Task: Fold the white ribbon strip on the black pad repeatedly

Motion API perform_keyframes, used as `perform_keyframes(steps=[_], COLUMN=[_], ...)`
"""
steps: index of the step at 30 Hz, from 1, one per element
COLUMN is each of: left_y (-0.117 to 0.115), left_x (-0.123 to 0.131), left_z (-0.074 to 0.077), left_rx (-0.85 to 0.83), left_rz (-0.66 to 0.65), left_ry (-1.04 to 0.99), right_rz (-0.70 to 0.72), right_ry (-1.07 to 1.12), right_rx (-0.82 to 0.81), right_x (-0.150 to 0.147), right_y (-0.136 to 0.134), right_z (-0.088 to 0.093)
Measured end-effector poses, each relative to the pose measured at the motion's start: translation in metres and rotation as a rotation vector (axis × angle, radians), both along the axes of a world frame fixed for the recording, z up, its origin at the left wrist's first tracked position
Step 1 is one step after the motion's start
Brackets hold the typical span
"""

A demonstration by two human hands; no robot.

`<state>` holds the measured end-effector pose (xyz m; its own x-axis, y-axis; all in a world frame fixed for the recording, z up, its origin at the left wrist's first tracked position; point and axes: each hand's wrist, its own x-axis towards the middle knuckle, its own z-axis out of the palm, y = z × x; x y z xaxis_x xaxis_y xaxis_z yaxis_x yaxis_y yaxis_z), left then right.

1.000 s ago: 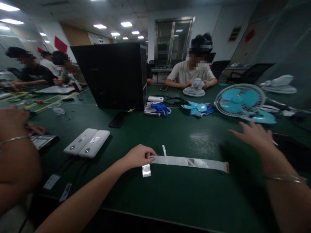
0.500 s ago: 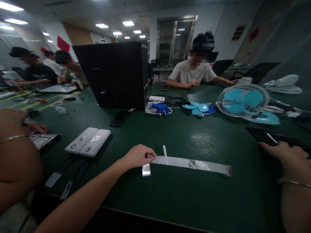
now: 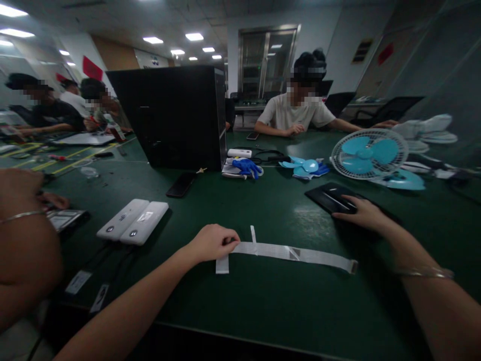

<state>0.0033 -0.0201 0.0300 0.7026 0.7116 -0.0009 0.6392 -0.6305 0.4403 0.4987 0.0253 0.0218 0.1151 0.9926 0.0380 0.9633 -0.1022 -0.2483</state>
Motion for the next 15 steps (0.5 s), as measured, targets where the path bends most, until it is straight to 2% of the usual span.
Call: perform_keyframes(steps=[4,9,15], left_y=[-0.002,-0.006,-0.005], left_x=[0.000,-0.001,-0.004], left_z=[0.005,0.010,0.010], left_rx=[0.039,0.016,-0.041], left_rz=[-0.057,-0.168,-0.206], left_ry=[-0.005,-0.034,-0.104], right_rz=[0.242,0.623,0.746], right_ry=[0.063,0.165,0.161], right_rx=[-0.035,-0.108,-0.205], right_x=[-0.076,-0.151,-0.198], right_y=[-0.003,-0.030,-0.058], right_z=[0.002,0.012,0.021])
